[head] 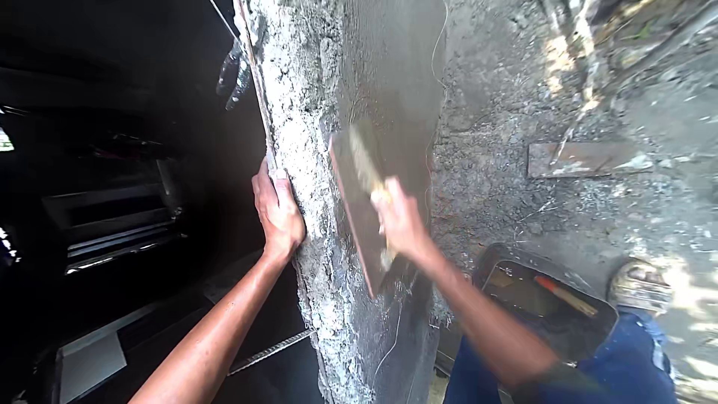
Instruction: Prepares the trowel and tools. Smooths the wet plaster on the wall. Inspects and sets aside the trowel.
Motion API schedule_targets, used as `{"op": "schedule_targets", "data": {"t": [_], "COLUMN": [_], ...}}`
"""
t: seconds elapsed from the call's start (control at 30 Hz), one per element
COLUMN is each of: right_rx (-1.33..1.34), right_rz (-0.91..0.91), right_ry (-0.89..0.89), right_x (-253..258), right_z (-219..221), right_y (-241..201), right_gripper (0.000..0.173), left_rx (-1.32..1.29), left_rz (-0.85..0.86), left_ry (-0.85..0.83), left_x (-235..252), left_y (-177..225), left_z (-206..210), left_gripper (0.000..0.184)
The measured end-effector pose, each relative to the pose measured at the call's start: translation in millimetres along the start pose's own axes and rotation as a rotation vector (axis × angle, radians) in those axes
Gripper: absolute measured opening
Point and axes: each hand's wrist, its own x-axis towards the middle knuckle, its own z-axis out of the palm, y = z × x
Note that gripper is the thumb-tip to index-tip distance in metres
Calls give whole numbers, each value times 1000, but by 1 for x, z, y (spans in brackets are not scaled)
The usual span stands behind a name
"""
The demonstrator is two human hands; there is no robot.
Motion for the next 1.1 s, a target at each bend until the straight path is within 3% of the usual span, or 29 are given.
{"op": "schedule_targets", "data": {"t": [0.07,0.13,0.27,0.33,0.4,0.5,0.6,0.67,0.73,0.8,0.87,0.93,1.03,1.1], "right_rx": [-38,-67,-22,-6,-17,17,-48,-79,-61,-10,-27,-47,-18,-38], "right_rz": [34,171,460,385,243,112,84,205,397,457,381,242,58,27], "right_ry": [-2,18,35,65,87,26,-11,11,16,42,76,92,22,-16], "right_x": [-60,-84,20,79,100,36,-48,-63,-29,28,76,83,22,-31], "right_z": [20,26,-13,-27,-30,-11,15,15,-1,-19,-27,-26,-6,10], "right_y": [35,85,124,112,62,-2,39,91,123,133,115,68,12,29], "right_gripper": [42,46,48,49,48,41,43,47,47,48,49,48,40,41], "left_rx": [-3,1,-4,8,18,-4,2,2,1,7,12,6,-23,-24], "left_rz": [1,-6,-15,-16,-15,-6,10,0,-14,-18,-10,-9,-3,1], "left_ry": [8,3,27,17,-8,-20,5,14,19,24,11,-19,-17,-8], "left_x": [5,4,9,9,5,0,3,5,5,5,5,-1,-5,-3], "left_y": [0,-1,-1,-3,-3,2,2,1,0,0,-1,-1,3,2], "left_z": [2,2,4,3,1,-2,1,3,4,4,2,-1,-3,-1], "left_gripper": [58,58,57,58,59,59,59,59,59,58,58,58,58,58]}}
